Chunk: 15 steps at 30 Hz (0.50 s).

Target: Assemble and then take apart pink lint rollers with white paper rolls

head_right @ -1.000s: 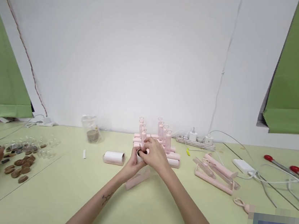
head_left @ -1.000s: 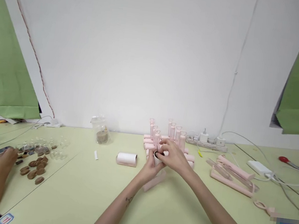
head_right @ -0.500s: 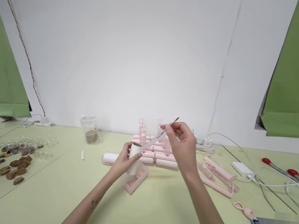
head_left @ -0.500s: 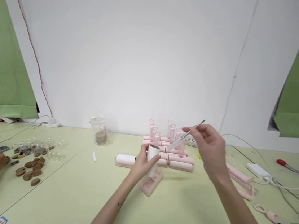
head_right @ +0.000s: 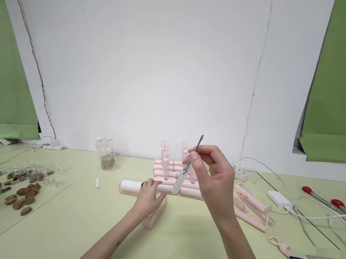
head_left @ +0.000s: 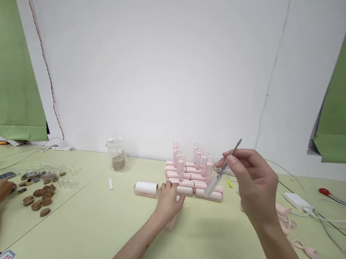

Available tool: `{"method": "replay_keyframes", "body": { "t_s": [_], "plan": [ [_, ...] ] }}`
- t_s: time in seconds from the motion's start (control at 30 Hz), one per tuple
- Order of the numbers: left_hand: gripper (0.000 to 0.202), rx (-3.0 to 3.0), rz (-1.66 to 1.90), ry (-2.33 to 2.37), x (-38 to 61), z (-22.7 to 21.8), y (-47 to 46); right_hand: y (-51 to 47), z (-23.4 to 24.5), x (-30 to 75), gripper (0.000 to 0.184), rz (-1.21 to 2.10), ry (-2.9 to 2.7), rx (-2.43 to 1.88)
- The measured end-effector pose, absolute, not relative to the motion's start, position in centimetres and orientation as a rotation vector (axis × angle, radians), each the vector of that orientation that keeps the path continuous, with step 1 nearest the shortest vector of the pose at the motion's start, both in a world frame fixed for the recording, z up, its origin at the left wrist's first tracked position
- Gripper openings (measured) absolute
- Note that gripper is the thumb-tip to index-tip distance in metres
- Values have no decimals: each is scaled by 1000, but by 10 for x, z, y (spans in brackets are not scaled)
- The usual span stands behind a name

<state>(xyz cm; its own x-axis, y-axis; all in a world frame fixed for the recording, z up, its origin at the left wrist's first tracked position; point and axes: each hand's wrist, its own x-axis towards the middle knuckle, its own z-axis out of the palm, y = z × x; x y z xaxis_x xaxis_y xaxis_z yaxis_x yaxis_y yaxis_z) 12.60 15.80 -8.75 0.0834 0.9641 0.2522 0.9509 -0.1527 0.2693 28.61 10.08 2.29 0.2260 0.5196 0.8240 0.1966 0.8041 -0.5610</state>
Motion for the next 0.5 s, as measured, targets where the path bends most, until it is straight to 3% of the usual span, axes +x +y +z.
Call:
{"method": "replay_keyframes", "body": {
  "t_s": [0.2,0.5],
  "plan": [
    [48,2234,378,2063,107,-104,133,104,21,286,6,288,-1366,-646],
    [39,2517,773,1993,105,-134,139,88,22,281,7,249,-1389,-665]
  ]
}}
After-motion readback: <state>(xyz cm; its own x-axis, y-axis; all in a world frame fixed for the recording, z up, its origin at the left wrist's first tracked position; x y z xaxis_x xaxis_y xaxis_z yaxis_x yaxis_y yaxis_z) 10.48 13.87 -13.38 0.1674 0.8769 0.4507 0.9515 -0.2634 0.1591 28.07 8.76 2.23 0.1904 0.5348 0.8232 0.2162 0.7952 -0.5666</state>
